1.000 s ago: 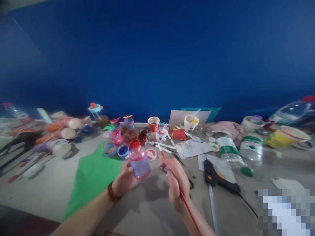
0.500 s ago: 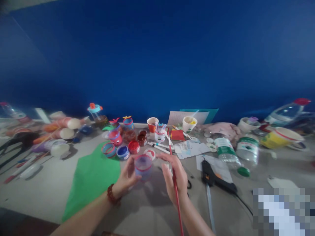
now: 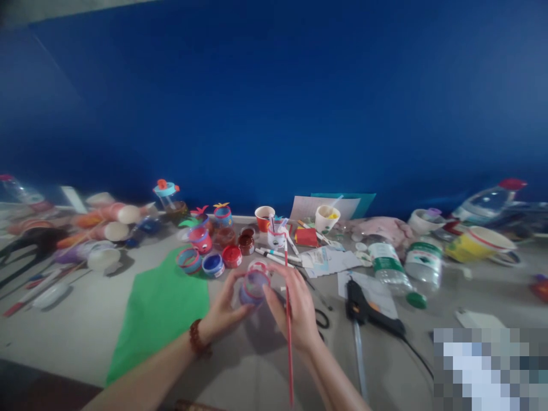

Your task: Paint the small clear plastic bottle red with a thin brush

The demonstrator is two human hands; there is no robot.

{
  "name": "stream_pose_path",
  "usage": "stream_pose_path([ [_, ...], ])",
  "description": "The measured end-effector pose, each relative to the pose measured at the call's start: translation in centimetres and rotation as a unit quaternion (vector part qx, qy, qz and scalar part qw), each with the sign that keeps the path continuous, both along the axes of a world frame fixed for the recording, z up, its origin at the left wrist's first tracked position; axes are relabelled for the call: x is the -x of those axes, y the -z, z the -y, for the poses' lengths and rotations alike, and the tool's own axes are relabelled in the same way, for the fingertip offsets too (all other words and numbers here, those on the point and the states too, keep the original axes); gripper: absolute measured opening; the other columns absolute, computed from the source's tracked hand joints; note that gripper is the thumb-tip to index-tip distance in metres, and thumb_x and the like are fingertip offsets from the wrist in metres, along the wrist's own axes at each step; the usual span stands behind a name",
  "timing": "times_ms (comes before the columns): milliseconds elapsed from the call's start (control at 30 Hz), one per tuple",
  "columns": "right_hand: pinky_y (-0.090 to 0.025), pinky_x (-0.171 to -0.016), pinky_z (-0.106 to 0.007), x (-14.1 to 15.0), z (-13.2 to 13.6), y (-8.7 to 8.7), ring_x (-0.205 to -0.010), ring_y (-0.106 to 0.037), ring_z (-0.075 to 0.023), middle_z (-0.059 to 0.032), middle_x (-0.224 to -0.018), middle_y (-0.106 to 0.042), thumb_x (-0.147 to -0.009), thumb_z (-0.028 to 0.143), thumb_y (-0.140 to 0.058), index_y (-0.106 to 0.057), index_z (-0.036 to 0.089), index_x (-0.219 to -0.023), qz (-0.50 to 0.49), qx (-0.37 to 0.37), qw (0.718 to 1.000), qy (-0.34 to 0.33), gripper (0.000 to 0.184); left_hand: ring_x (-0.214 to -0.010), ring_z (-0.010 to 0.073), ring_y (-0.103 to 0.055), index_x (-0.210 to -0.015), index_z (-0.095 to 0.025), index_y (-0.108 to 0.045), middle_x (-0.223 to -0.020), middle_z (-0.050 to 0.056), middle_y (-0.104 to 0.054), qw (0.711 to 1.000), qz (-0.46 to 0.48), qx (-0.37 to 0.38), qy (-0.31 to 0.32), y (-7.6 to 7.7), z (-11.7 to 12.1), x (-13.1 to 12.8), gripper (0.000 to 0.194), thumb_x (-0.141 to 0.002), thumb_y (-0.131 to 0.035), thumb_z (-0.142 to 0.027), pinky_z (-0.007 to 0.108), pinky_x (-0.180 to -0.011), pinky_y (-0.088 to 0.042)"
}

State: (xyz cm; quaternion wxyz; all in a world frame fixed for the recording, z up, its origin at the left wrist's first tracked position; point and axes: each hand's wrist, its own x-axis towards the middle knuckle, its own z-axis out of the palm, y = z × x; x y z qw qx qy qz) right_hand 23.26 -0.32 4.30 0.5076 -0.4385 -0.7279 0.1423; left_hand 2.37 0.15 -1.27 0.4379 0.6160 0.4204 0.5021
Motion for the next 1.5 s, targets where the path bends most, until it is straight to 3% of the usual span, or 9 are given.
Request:
stream_pose_path([
  [267, -0.058, -0.096, -0.043, 0.3, -0.2, 0.1, -0.109, -0.072, -0.0282, -0.0098, -0.118, -0.077, -0.097, 0.025, -0.066, -0.064, 0.027, -0.125, 0.016, -0.019, 0.999, -0.026, 0.028, -0.123, 0.0326, -0.059, -0.13, -0.023, -0.06, -0.131, 0.011, -0.065, 0.997, -0.055, -0.054, -0.013, 0.1, -0.2, -0.1, 0.06, -0.074, -0.083, -0.022, 0.048, -0.109, -0.042],
  [500, -0.057, -0.085, -0.035, 1.0, 0.2, 0.3, -0.094, -0.072, -0.0239, -0.0047, -0.103, -0.078, -0.096, 0.019, -0.064, -0.067, 0.027, -0.111, 0.04, -0.033, 0.998, -0.034, 0.016, -0.119, 0.0354, -0.057, -0.125, -0.026, -0.066, -0.123, 0.01, -0.067, 0.986, -0.096, -0.12, -0.061, -0.2, -0.2, -0.2, 0.061, -0.067, -0.083, -0.018, 0.051, -0.108, -0.038],
  [633, -0.056, -0.079, -0.033, 1.5, 0.4, 0.3, -0.085, -0.071, -0.0223, -0.0025, -0.091, -0.076, -0.096, 0.019, -0.064, -0.069, 0.026, -0.101, 0.041, -0.032, 0.999, -0.011, 0.01, -0.115, 0.0338, -0.058, -0.126, -0.025, -0.062, -0.12, 0.011, -0.066, 0.968, -0.162, -0.173, -0.08, -0.3, 0.1, -0.5, 0.056, -0.072, -0.077, -0.02, 0.052, -0.106, -0.041],
  [833, -0.055, -0.082, -0.033, 1.9, 0.4, 0.9, -0.086, -0.072, -0.022, -0.0023, -0.091, -0.075, -0.097, 0.021, -0.064, -0.068, 0.026, -0.099, 0.019, -0.028, 0.999, -0.008, 0.007, -0.115, 0.0314, -0.057, -0.131, -0.023, -0.05, -0.12, 0.011, -0.061, 0.932, -0.258, -0.235, -0.099, -0.6, 0.4, -0.7, 0.058, -0.077, -0.069, -0.021, 0.054, -0.106, -0.043],
  [1167, -0.057, -0.082, -0.031, 2.0, 0.9, 1.4, -0.089, -0.075, -0.0216, -0.0017, -0.091, -0.077, -0.097, 0.027, -0.065, -0.066, 0.027, -0.093, -0.052, 0.034, 0.998, -0.013, 0.004, -0.117, 0.0314, -0.057, -0.134, -0.025, -0.049, -0.122, 0.011, -0.062, 0.928, -0.274, -0.232, -0.098, -0.5, 0.8, -0.8, 0.058, -0.079, -0.069, -0.024, 0.056, -0.109, -0.04],
  [1400, -0.059, -0.081, -0.031, 2.3, 0.9, 1.4, -0.089, -0.076, -0.0221, -0.0016, -0.086, -0.076, -0.097, 0.027, -0.065, -0.065, 0.026, -0.09, -0.066, 0.037, 0.997, -0.017, 0.007, -0.117, 0.0318, -0.058, -0.131, -0.025, -0.053, -0.122, 0.011, -0.064, 0.935, -0.255, -0.227, -0.093, -0.8, 0.8, -0.9, 0.055, -0.079, -0.071, -0.028, 0.055, -0.11, -0.039],
  [1500, -0.06, -0.088, -0.035, 2.2, 0.9, 1.1, -0.098, -0.075, -0.0241, -0.0034, -0.094, -0.077, -0.096, 0.025, -0.066, -0.068, 0.027, -0.096, -0.043, 0.0, 0.999, -0.014, 0.002, -0.117, 0.0322, -0.059, -0.129, -0.025, -0.054, -0.122, 0.011, -0.065, 0.944, -0.236, -0.211, -0.097, -0.4, 0.6, -0.8, 0.053, -0.079, -0.072, -0.027, 0.056, -0.109, -0.039],
])
